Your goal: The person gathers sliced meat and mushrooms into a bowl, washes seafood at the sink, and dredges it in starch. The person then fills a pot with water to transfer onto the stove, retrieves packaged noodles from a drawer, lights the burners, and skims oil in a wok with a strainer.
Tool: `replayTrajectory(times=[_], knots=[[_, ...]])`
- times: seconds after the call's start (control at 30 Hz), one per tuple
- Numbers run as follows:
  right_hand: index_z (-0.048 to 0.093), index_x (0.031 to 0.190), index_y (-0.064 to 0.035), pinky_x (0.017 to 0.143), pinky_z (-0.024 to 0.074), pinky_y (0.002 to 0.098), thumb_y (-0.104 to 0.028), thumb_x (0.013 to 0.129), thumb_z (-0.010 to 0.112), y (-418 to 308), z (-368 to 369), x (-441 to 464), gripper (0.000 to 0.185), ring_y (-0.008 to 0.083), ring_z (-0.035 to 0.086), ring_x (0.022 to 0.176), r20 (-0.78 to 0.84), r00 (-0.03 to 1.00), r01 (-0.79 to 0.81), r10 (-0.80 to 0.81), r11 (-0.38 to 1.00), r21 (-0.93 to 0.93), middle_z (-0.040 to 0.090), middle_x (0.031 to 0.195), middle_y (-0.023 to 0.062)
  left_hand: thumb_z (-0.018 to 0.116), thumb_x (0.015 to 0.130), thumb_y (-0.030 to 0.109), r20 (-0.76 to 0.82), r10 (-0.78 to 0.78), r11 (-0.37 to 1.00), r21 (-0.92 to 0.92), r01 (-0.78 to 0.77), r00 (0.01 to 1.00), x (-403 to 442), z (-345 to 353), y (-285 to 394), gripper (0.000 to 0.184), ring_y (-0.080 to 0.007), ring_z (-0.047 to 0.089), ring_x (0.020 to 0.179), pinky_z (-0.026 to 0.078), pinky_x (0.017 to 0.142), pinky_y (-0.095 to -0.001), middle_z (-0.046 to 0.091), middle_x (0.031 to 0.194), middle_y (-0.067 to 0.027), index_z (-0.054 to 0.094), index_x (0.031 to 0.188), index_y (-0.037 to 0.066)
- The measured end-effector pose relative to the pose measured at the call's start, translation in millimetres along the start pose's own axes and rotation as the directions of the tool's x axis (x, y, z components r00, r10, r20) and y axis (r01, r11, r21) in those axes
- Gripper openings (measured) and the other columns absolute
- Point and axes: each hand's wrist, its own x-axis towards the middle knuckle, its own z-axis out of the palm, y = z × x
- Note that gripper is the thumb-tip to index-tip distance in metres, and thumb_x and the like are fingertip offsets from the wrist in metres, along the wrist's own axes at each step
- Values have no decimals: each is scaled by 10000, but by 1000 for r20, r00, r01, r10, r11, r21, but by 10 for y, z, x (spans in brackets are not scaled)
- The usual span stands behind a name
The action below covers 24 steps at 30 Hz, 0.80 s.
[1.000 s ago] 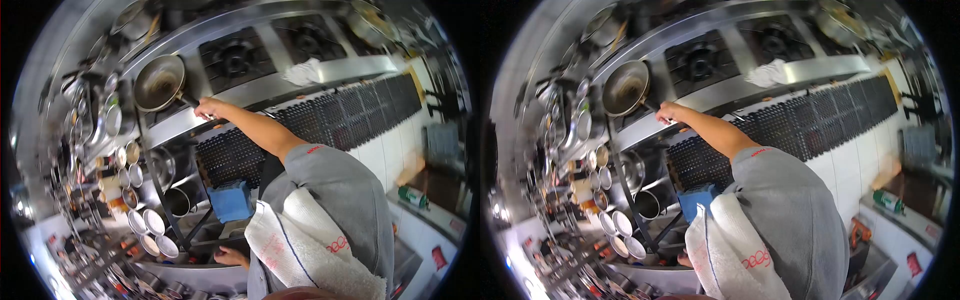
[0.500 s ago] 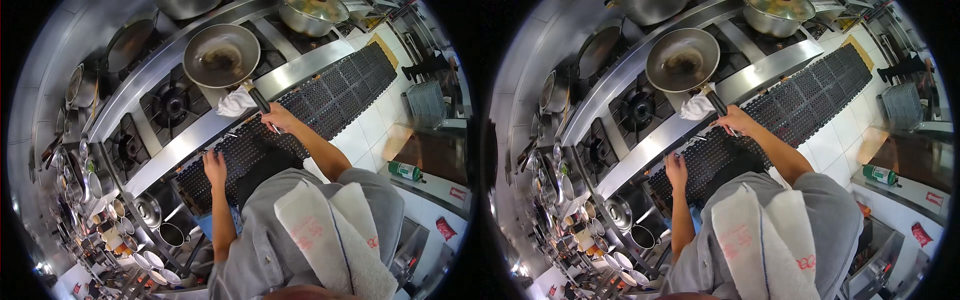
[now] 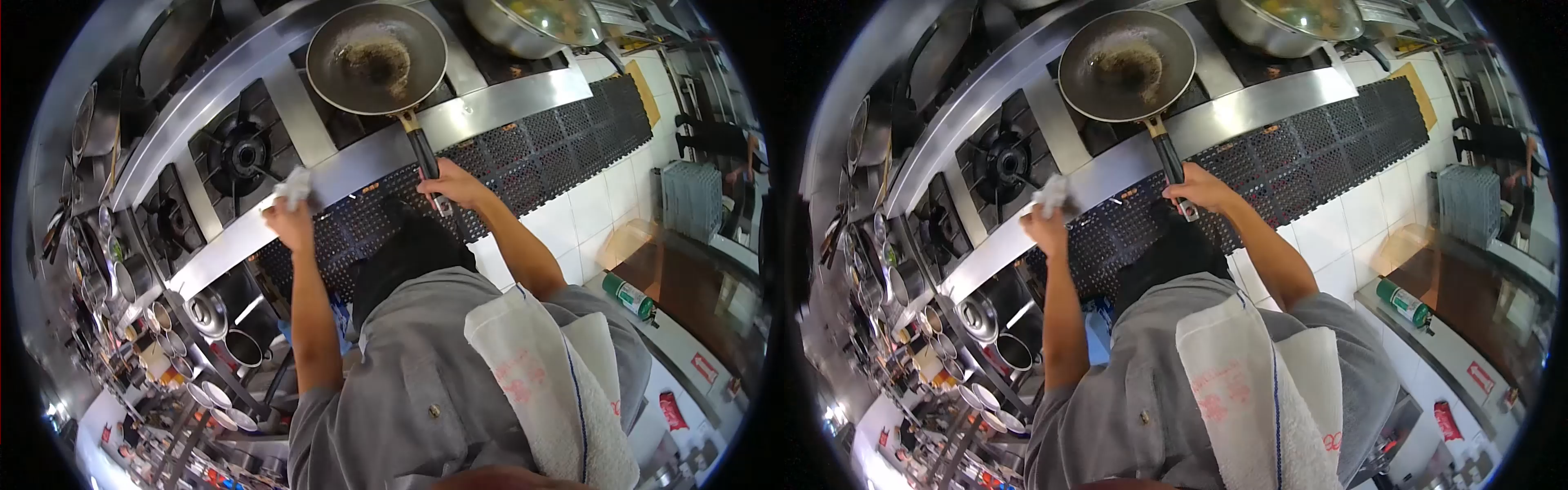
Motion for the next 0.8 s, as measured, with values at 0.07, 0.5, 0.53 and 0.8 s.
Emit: replayTrajectory(times=[0.07, 0.5, 0.53, 0.8], knots=[[509, 877, -54, 482, 465, 285, -120, 807, 625, 79, -58, 31, 151, 134, 564, 542, 56, 998, -11, 11, 1000, 12, 544, 647, 48, 688, 698, 197, -95, 1, 991, 132, 11, 995, 121, -72, -484, 444, -426, 454, 961, 383, 855, -491, 457, 1043, -238, 564, 1104, 68], [460, 1166, -45, 655, 540, 402, -143, 869, 558, 1675, 216, 1005, 328, 275, 615, 830, 232, 939, -323, 254, 885, 336, 558, 1021, 134, 661, 767, 171, 28, -417, 907, 86, 413, 909, -1893, -1434, -577, 487, -432, 461, 1090, 422, 910, -451, 415, 1200, -262, 490, 1216, 94], [463, 1176, -28, 747, 534, 417, -117, 905, 479, 2038, 207, 1283, 285, 307, 602, 897, 418, 904, 93, -92, 996, 17, 521, 1125, 164, 658, 777, 188, 35, -531, 844, 102, 526, 846, -2211, -1689, -534, 490, -419, 480, 1071, 428, 906, -438, 416, 1203, -258, 485, 1226, 101], [588, 1087, -53, 629, 483, 403, -168, 813, 595, 2288, 320, 2006, 297, 270, 605, 687, 340, 888, 410, -310, 200, -890, 629, 718, 76, 630, 797, 195, -618, -655, 474, 112, 873, 434, -4184, -3333, -126, 402, -356, 557, 932, 470, 793, -412, 517, 1073, -172, 515, 1170, 98]])
